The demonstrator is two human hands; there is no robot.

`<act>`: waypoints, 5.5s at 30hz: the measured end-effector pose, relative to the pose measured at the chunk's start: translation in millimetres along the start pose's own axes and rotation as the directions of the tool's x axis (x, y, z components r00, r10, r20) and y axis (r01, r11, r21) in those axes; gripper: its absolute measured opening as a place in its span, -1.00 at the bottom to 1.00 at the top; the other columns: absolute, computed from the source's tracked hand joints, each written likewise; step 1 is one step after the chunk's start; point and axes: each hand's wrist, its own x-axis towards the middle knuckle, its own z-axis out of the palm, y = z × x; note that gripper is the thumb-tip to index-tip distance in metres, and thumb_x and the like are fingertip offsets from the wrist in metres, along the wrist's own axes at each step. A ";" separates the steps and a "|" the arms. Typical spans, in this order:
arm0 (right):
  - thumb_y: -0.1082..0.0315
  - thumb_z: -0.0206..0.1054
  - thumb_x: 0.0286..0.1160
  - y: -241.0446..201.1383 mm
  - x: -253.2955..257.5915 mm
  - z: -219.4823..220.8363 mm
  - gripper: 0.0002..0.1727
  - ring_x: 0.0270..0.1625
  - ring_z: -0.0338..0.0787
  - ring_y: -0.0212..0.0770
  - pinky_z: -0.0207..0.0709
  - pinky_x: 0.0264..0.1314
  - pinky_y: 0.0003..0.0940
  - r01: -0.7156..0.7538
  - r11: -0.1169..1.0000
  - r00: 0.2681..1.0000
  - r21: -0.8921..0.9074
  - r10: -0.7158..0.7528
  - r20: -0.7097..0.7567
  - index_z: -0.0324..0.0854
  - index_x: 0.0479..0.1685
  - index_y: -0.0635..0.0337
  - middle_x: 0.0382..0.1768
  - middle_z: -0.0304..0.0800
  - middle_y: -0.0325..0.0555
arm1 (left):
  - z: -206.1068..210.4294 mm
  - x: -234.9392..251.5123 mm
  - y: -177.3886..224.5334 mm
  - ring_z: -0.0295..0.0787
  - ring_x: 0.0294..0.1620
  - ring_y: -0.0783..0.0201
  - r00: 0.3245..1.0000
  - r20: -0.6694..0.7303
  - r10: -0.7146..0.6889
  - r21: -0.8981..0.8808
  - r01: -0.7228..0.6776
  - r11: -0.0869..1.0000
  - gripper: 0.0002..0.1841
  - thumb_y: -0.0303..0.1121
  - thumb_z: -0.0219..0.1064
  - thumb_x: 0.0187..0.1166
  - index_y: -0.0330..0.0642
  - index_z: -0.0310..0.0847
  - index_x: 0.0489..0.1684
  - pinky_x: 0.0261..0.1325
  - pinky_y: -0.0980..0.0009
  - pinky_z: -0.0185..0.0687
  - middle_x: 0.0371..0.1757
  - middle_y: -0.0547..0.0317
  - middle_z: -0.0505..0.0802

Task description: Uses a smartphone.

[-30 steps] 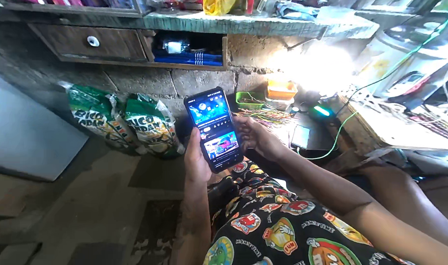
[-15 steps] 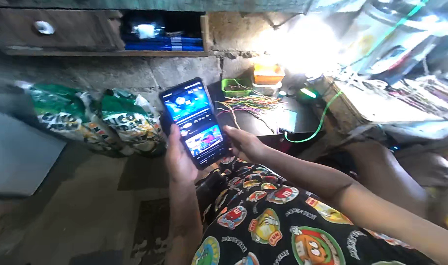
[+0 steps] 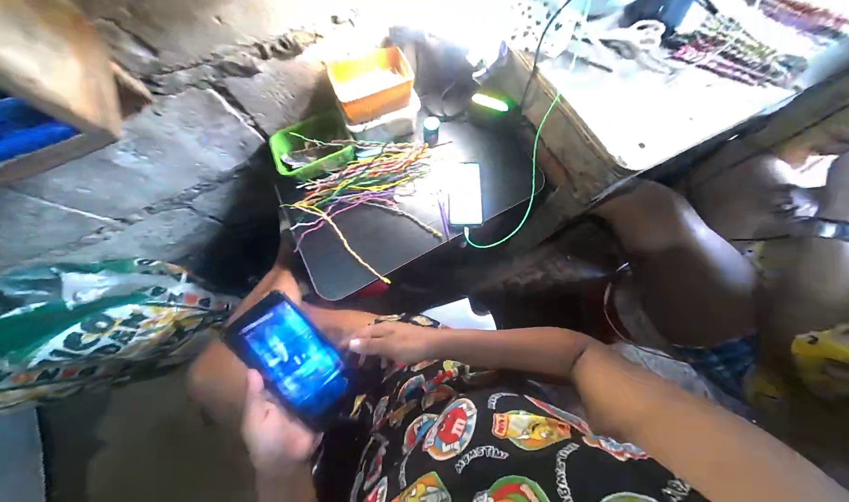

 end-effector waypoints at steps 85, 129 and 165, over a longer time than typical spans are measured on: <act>0.04 0.30 0.66 71.1 -33.5 -219.9 -0.33 0.72 0.36 0.21 0.21 0.75 0.02 -0.559 0.742 0.373 -0.371 -0.174 -0.911 0.44 0.57 0.40 0.63 0.41 0.31 | -42.8 142.4 66.6 0.76 0.30 0.09 0.916 -0.229 0.330 0.446 -0.202 0.872 -0.53 -0.28 -0.33 0.87 -0.43 0.38 0.37 0.39 0.23 0.66 0.17 -0.15 0.80; 0.20 0.13 0.72 57.0 -49.3 -200.1 -0.33 0.76 0.32 0.05 0.37 0.66 -0.03 -0.444 0.776 0.286 -0.447 -0.350 -0.892 0.18 0.80 0.24 0.86 -0.03 0.19 | -21.9 169.8 56.6 0.79 0.31 0.17 0.992 0.070 0.109 0.161 -0.119 0.980 -0.46 -0.01 -0.25 0.87 -0.08 0.61 0.33 0.40 0.17 0.69 0.23 0.12 0.86; -0.03 -0.39 0.91 -94.1 7.9 -42.4 -0.37 0.18 0.80 -0.18 0.70 0.20 -0.20 0.139 0.959 0.948 0.247 -0.056 -0.314 0.24 0.73 0.07 0.33 0.69 -0.04 | 18.2 103.2 50.1 0.91 -0.06 0.05 0.962 0.255 -0.097 -0.080 0.121 0.989 -0.26 0.38 -0.23 0.67 -0.10 0.37 0.41 -0.10 0.07 0.89 0.06 0.05 0.87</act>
